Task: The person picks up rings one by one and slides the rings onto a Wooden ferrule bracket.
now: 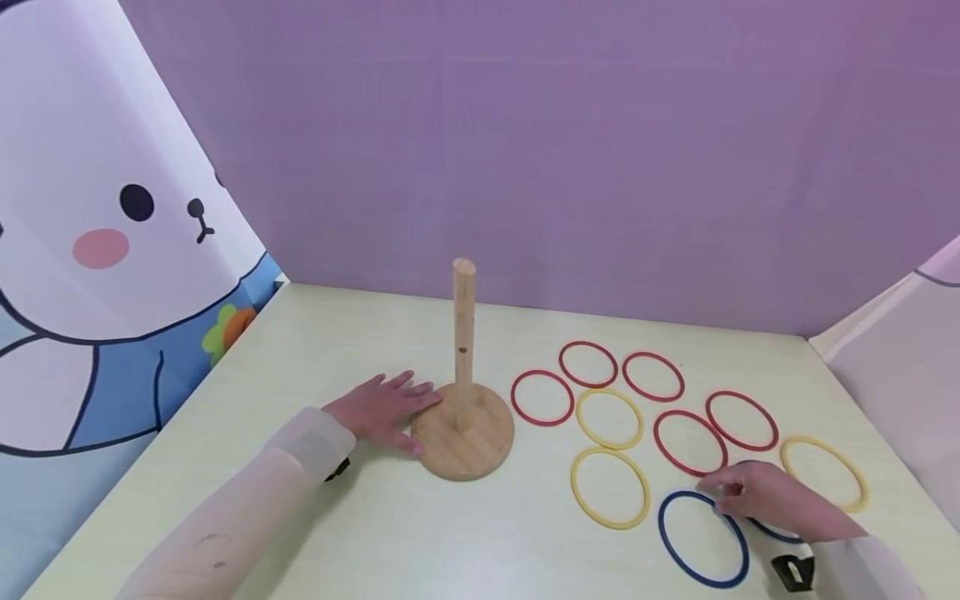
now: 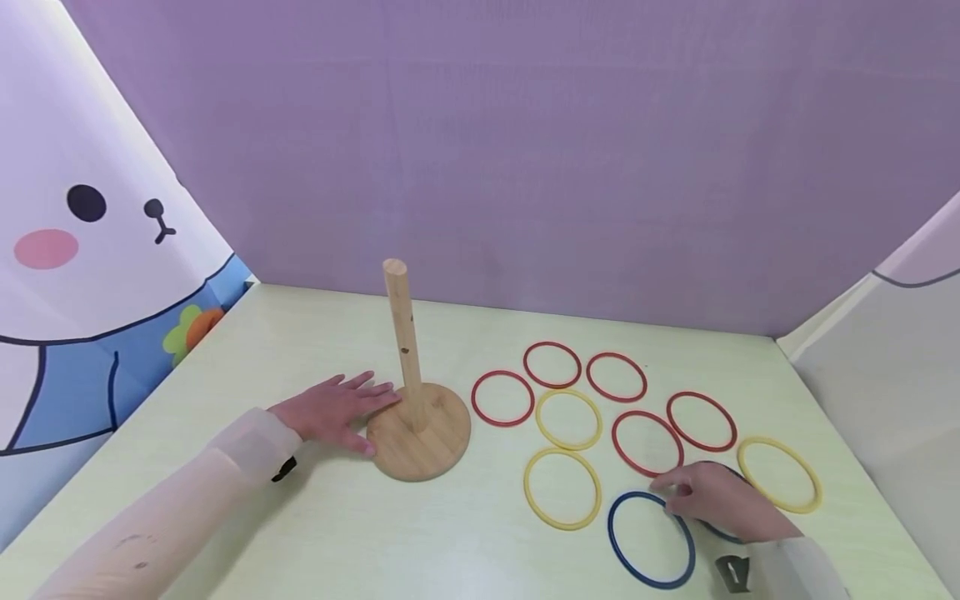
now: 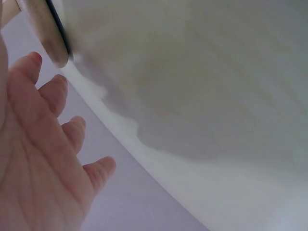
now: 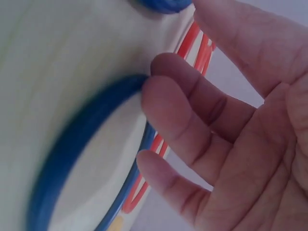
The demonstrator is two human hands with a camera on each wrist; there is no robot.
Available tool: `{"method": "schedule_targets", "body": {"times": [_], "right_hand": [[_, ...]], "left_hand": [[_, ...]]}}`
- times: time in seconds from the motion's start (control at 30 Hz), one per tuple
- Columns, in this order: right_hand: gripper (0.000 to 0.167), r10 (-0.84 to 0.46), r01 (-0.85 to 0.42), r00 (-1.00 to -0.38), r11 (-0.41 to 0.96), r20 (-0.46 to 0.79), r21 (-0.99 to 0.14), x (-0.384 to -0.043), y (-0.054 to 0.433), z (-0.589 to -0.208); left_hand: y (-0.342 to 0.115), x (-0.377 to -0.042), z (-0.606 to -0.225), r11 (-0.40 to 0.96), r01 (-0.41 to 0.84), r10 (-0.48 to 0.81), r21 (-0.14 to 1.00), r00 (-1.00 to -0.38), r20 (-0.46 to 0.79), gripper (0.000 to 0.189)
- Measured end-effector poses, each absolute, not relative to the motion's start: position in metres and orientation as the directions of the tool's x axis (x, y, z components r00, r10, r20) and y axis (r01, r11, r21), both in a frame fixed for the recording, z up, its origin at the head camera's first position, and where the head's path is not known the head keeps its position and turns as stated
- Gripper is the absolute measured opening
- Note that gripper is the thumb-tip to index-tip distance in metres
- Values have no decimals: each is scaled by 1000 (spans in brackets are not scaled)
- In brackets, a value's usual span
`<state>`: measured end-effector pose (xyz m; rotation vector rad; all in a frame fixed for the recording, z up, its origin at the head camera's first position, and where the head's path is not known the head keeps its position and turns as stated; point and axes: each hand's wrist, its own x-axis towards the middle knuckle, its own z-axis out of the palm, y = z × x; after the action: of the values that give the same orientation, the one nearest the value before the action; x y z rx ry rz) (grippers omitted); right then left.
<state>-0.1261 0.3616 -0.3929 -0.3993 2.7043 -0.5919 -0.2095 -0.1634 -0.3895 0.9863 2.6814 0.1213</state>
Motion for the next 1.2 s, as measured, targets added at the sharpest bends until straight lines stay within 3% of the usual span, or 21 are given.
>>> {"method": "schedule_targets", "body": {"times": [0.2,0.67,0.97,1.2], "right_hand": [[27,-256,-119,-916,909,-309,-400,-126,350,-393],[26,-297,-221,-924,929,-241,-297,-128,338,-396],[23,-327,-217,-908,901,-261,-375,-129,336,-395],[24,-253,-121,-920,909,-298,-399,-128,332,-395]], "left_hand": [[-156,-214,-389,764,627,643,152,-723,-251,92],[-149,-218,-388,761,634,644,141,-708,-290,101],[-151,-217,-389,770,619,635,156,-723,-271,104],[-147,-218,-390,773,616,631,150,-725,-275,106]]}}
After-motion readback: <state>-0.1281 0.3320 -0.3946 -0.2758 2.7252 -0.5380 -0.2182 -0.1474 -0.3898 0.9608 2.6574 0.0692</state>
